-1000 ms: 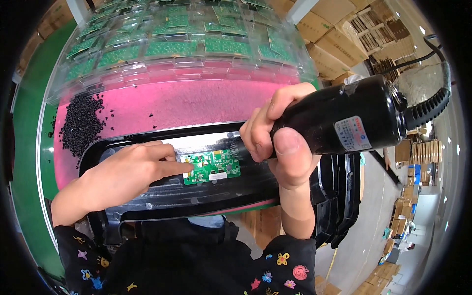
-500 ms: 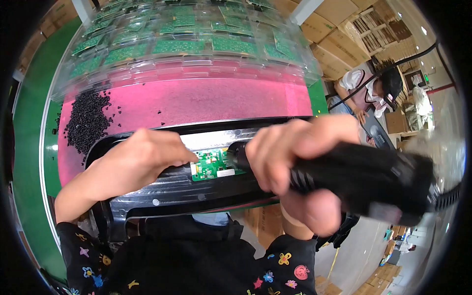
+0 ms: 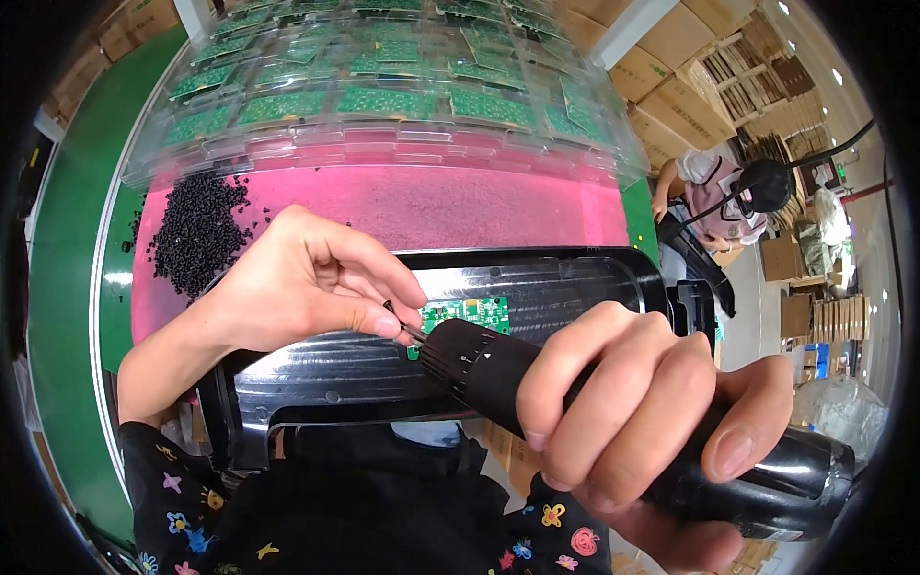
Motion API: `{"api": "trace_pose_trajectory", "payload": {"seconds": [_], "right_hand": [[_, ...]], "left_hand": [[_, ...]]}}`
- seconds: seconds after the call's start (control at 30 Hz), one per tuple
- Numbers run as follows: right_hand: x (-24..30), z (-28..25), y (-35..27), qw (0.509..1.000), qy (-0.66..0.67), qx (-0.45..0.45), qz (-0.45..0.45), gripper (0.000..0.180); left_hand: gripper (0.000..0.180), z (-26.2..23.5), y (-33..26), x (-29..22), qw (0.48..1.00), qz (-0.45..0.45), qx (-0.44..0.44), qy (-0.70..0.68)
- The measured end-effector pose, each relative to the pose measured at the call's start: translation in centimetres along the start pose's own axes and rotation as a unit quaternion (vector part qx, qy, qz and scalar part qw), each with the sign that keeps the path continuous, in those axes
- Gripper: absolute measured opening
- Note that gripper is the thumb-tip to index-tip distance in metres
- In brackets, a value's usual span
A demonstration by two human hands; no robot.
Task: Assembling circuit boards into plastic housings and securing them with an electric screwdriver.
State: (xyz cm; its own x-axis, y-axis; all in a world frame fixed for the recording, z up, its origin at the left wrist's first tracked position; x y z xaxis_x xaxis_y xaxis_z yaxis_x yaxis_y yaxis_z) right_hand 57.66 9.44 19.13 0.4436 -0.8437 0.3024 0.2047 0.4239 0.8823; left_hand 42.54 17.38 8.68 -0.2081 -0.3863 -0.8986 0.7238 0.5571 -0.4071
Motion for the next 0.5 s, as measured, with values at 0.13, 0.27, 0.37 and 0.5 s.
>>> {"api": "trace_pose_trajectory", "payload": {"seconds": [0.13,0.27,0.37,0.5], "right_hand": [[-0.2,0.1,-0.1,1.0,-0.006,0.008,-0.011,0.034],[-0.4,0.3,-0.1,0.999,0.016,0.022,-0.018,0.033],[-1.6,0.7,0.0,0.993,0.028,0.113,0.037,0.038],[-4.0,-0.4,-1.8,0.985,-0.063,0.08,0.138,0.045]], "left_hand": [[0.023,-0.1,0.2,0.3,1.0,-0.007,0.016,-0.023],[0.02,0.2,0.1,0.7,0.998,-0.032,0.043,-0.041],[0.019,0.1,0.2,0.9,0.999,-0.021,0.026,-0.032],[0.015,-0.3,-1.0,-0.9,0.926,0.178,-0.155,0.296]]}}
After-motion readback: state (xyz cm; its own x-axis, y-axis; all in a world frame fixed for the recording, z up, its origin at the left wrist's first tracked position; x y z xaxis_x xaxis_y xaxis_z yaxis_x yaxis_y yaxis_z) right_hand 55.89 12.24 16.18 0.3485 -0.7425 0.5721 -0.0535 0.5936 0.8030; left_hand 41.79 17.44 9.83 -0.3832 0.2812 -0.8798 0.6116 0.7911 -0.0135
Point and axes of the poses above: each hand's wrist, its own y-axis towards the middle knuckle, its own z-axis out of the palm, x = y × z, the point moved 7 cm from there along y, towards the middle knuckle, and after that the axes turned 15 degrees about -z, right-handed, at the moved point
